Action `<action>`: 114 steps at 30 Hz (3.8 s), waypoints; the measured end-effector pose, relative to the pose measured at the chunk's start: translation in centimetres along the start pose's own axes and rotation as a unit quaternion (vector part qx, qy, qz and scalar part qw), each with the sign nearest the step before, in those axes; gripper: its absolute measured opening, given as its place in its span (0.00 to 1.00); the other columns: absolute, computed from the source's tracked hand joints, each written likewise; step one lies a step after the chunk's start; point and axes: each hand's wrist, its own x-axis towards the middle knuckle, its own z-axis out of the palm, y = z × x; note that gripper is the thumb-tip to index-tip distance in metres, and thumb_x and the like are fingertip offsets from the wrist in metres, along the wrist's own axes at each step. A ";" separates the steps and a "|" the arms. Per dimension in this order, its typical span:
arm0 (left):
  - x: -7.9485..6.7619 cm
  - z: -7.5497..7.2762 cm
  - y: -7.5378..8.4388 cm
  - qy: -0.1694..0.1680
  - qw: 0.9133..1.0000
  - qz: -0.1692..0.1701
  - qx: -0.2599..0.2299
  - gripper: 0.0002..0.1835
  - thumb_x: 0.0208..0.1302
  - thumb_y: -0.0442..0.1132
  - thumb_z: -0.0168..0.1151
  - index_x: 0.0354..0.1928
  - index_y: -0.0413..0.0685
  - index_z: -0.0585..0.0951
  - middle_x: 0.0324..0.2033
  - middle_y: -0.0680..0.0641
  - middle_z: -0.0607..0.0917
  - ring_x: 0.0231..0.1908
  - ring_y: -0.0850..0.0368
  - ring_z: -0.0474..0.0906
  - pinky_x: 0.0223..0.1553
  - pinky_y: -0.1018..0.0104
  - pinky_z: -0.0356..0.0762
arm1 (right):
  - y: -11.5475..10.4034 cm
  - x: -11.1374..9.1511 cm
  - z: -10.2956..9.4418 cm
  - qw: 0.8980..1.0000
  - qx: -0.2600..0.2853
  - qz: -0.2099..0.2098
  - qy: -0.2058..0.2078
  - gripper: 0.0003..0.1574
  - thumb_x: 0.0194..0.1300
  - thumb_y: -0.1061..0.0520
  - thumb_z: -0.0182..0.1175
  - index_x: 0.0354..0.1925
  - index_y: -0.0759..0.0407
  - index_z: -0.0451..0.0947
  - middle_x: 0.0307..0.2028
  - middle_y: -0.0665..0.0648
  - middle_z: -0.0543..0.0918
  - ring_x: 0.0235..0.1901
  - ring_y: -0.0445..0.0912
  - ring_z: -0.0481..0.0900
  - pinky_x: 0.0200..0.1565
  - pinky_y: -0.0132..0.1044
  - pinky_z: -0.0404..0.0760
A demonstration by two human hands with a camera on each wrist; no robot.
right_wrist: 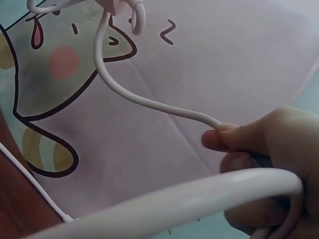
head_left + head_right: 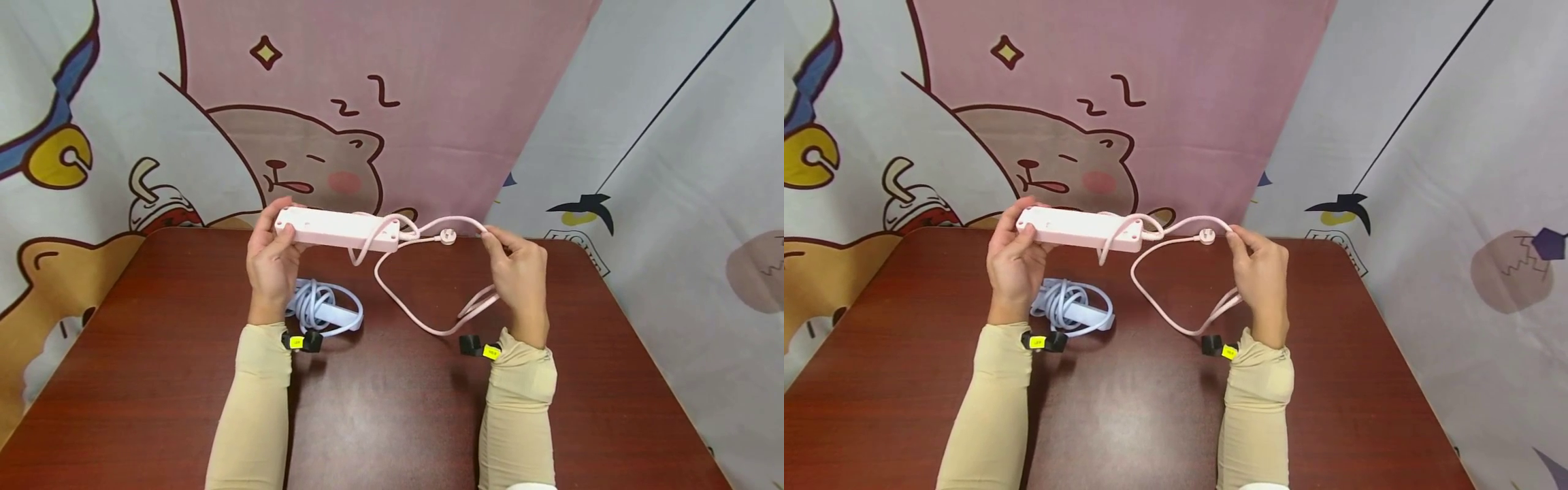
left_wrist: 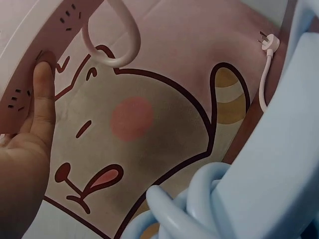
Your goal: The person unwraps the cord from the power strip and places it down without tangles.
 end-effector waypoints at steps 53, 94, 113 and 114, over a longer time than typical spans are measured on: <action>0.3 -0.1 -0.1 0.084 0.989 -0.015 0.124 0.24 0.71 0.23 0.54 0.66 0.42 0.69 0.58 0.42 0.75 0.48 0.57 0.80 0.47 0.68 0.86 | -1.0 -0.4 -1.4 0.972 0.225 -0.053 0.041 0.09 0.65 0.63 0.69 0.42 0.67 0.89 0.32 0.35 0.87 0.32 0.32 0.81 0.36 0.23 0.78; 0.5 -3.9 1.5 0.177 0.837 0.006 0.519 0.13 0.56 0.21 0.66 0.40 0.40 0.88 0.47 0.46 0.88 0.49 0.61 0.82 0.49 0.79 0.74 | 2.4 -0.3 -3.2 0.995 -0.023 0.027 0.095 0.16 0.69 0.50 0.67 0.45 0.60 0.90 0.34 0.65 0.90 0.24 0.24 0.68 0.29 0.20 0.64; -1.0 -8.6 1.8 0.238 0.728 -0.068 0.639 0.13 0.58 0.22 0.51 0.31 0.36 0.85 0.44 0.37 0.83 0.52 0.39 0.77 0.55 0.53 0.71 | 1.2 -0.5 -2.5 0.992 -0.013 0.002 -0.127 0.13 0.72 0.50 0.63 0.47 0.56 0.88 0.27 0.61 0.87 0.25 0.35 0.75 0.27 0.26 0.71; -1.1 -8.7 1.7 0.240 0.727 -0.078 0.639 0.13 0.58 0.22 0.52 0.32 0.36 0.86 0.45 0.37 0.83 0.53 0.39 0.77 0.56 0.53 0.70 | 1.0 -0.5 -2.3 0.991 -0.014 -0.003 -0.131 0.14 0.73 0.50 0.63 0.47 0.56 0.87 0.27 0.60 0.87 0.25 0.36 0.75 0.27 0.26 0.70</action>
